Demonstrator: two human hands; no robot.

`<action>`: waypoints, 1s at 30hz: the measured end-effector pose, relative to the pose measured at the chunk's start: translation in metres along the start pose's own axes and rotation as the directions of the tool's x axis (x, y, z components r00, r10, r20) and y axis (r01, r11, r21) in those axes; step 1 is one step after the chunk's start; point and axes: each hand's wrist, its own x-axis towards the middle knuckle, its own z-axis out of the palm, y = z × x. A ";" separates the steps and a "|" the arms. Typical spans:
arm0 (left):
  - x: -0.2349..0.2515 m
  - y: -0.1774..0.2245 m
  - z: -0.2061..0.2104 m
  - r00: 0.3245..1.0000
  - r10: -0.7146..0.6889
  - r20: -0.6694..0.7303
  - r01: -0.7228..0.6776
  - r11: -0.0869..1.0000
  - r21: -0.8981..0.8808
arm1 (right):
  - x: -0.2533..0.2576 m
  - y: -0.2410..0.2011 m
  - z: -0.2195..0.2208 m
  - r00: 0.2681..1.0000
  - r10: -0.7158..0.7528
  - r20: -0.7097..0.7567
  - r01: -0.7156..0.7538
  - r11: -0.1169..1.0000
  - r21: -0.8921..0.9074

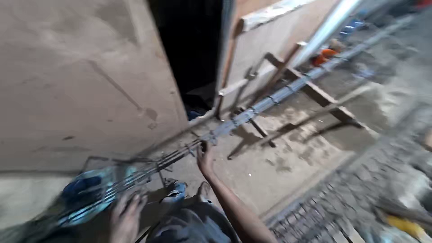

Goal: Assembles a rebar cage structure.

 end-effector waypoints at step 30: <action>-0.031 -0.086 -0.037 0.893 -0.439 0.101 0.315 0.446 -0.838 | -0.123 -0.008 0.005 0.257 -0.086 0.963 0.471 0.881 -0.046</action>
